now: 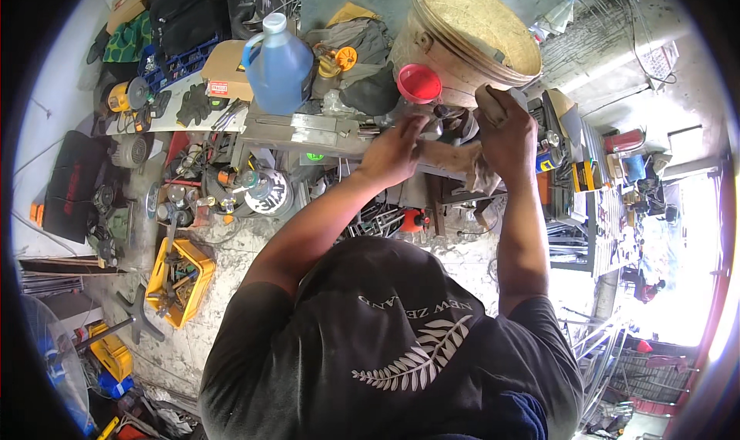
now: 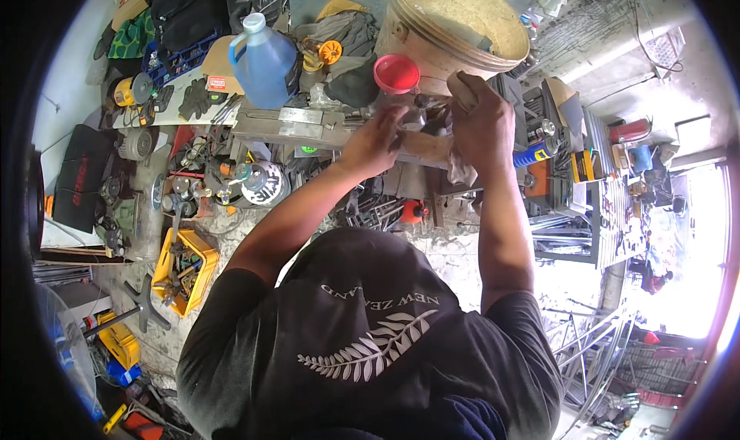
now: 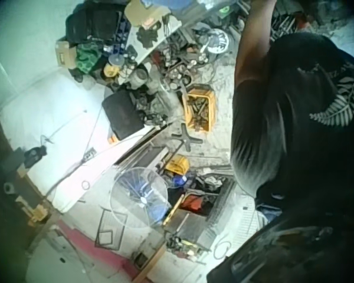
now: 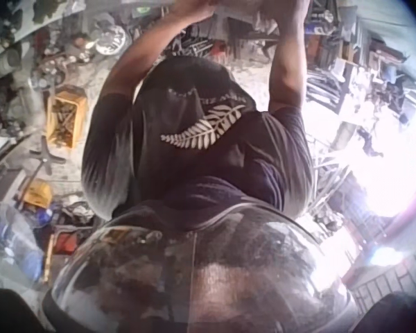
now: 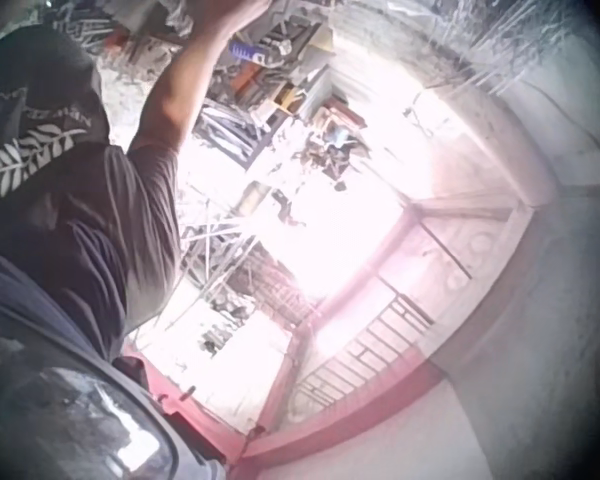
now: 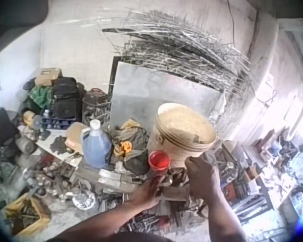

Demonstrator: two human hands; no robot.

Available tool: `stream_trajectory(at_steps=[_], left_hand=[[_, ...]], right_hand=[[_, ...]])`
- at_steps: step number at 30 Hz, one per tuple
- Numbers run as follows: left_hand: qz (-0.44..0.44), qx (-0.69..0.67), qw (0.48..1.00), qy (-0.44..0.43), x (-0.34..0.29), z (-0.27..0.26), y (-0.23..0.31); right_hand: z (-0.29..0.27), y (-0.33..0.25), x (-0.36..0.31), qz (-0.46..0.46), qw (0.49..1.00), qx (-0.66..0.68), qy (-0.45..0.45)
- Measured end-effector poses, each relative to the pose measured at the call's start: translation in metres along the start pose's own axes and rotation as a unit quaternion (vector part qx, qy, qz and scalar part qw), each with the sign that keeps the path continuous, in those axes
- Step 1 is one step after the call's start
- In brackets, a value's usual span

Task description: Measuring and cleaning a stainless steel rack in a metal fabrication workshop.

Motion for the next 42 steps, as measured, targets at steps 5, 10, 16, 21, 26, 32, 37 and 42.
stream_trajectory(at_steps=[5, 10, 16, 21, 26, 32, 37, 42], left_hand=[[-0.048, 0.068, 0.996, -0.034, 0.022, 0.036, -0.022], [-0.137, 0.09, 0.981, -0.102, 0.022, 0.044, -0.018], [-0.173, 0.081, 0.981, -0.027, 0.008, 0.027, -0.01], [-0.088, 0.15, 0.984, 0.037, 0.002, 0.023, 0.014], [-0.075, 0.209, 0.971, 0.089, -0.026, -0.021, 0.077], [0.158, 0.271, 0.949, 0.033, -0.014, 0.015, 0.17], [0.057, -0.12, 0.99, -0.043, 0.003, 0.074, 0.161], [0.167, 0.006, 0.953, -0.252, 0.022, 0.12, 0.171]], right_hand=[[0.004, 0.017, -0.016, -0.012, 0.999, 0.034, -0.024], [0.008, 0.031, -0.042, -0.025, 0.997, 0.059, -0.047], [0.015, 0.048, -0.058, -0.072, 0.994, 0.083, -0.024], [-0.012, 0.056, -0.076, -0.198, 0.976, 0.09, 0.028], [-0.005, 0.068, -0.087, -0.204, 0.969, 0.133, -0.042], [-0.035, 0.091, -0.108, -0.112, 0.973, 0.199, -0.02], [-0.067, 0.141, -0.12, -0.091, 0.977, 0.194, 0.007], [-0.085, 0.194, -0.146, -0.016, 0.97, 0.241, 0.006]])
Point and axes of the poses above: each hand's wrist, its own x-axis towards the middle knuckle, its own z-axis out of the palm, y = z × x, the point moved 7 cm from there along x, towards the middle knuckle, and after that the axes turned 8 degrees about z, right-handed, at the moved point
